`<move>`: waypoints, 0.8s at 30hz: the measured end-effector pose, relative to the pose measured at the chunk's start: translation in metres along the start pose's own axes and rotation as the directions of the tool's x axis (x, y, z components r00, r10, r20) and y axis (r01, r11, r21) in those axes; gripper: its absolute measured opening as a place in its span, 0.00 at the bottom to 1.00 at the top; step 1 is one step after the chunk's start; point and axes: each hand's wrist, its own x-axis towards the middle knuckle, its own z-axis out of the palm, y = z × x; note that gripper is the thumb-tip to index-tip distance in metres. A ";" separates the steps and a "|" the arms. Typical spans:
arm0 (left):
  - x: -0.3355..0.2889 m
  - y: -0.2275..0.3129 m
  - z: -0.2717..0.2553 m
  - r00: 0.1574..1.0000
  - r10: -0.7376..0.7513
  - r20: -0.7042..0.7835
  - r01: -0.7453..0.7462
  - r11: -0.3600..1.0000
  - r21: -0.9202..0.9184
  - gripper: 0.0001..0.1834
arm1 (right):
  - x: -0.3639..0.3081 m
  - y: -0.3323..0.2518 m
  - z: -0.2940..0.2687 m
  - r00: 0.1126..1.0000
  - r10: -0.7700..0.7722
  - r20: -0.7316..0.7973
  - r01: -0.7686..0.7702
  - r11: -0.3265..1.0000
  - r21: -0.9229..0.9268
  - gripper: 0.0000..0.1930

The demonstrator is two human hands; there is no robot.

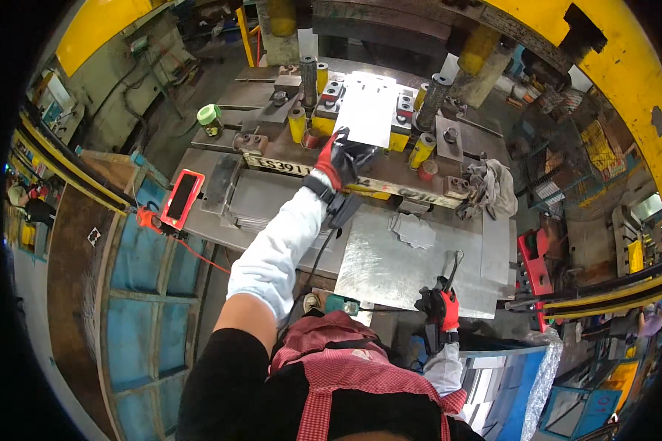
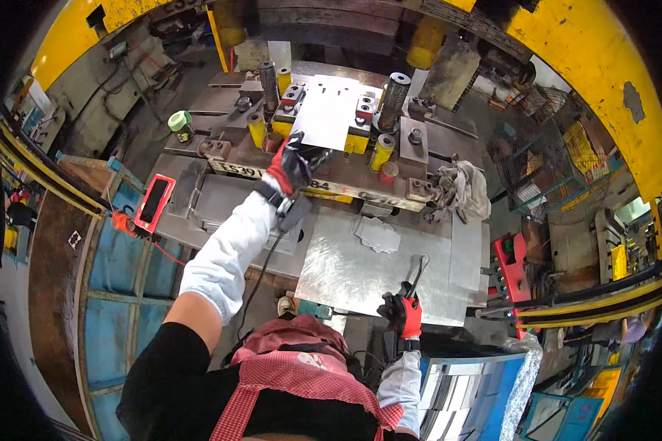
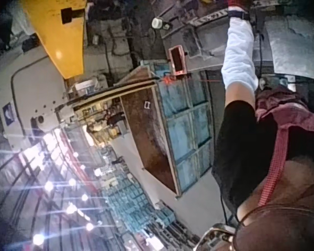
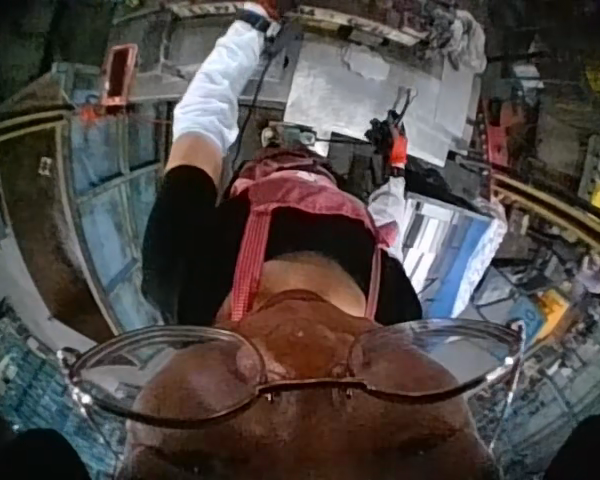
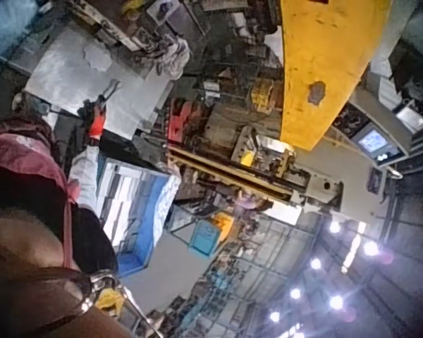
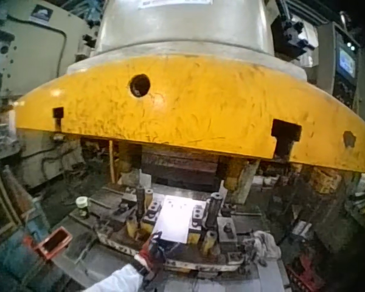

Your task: Operating a hydraulic press to bend or stamp metal sheets.

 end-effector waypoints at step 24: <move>0.001 -0.010 -0.020 0.995 -0.043 -0.091 0.048 0.997 0.057 0.23 | 0.012 0.012 -0.025 0.986 0.033 0.166 -0.078 0.958 0.275 0.24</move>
